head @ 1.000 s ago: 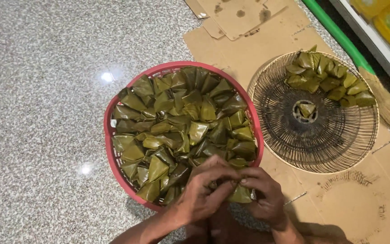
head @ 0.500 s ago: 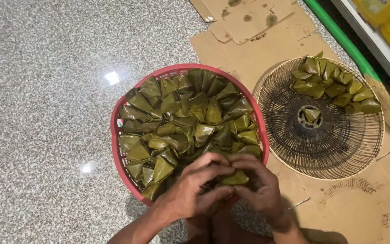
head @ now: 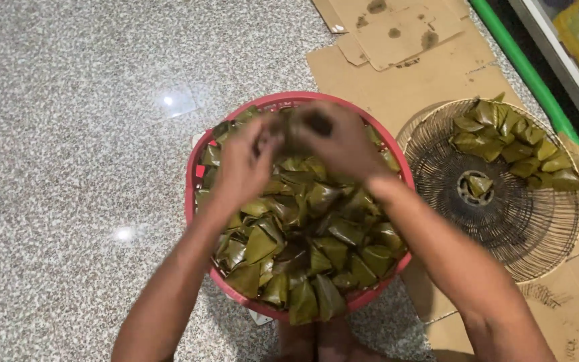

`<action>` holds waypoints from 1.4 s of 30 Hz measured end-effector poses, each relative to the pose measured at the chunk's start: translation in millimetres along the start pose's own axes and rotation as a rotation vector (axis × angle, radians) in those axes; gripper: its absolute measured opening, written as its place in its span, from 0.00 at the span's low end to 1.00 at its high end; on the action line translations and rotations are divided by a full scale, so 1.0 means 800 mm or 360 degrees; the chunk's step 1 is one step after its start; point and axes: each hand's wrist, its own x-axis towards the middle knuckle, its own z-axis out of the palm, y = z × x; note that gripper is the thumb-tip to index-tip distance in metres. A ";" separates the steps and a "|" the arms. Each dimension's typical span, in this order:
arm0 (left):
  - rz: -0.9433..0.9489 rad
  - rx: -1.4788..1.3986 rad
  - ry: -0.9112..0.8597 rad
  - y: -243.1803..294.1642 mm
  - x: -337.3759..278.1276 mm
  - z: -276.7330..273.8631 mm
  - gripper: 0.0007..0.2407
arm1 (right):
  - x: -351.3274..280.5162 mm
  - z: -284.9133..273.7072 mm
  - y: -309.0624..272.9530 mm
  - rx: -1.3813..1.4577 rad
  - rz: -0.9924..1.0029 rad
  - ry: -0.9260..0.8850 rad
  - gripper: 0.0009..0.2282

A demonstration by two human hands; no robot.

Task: Sorting and arranging leaf-wrapped food packets between a plastic basket and a metal fan grill for cooling or drying.

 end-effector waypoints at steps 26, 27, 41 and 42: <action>0.0186 0.0860 0.0101 -0.092 0.092 -0.007 0.07 | 0.124 0.083 0.125 -0.1191 -0.0326 0.0227 0.06; 0.0188 0.0861 0.0099 -0.088 0.092 -0.006 0.07 | 0.122 0.079 0.117 -0.1191 -0.0325 0.0230 0.06; 0.0404 0.0877 0.0005 -0.062 0.087 -0.012 0.09 | 0.072 -0.036 0.024 -0.0399 -0.0020 0.0228 0.05; 0.0421 0.0853 -0.0012 -0.045 0.079 -0.020 0.09 | 0.055 -0.063 0.049 -0.0418 -0.0001 0.0249 0.05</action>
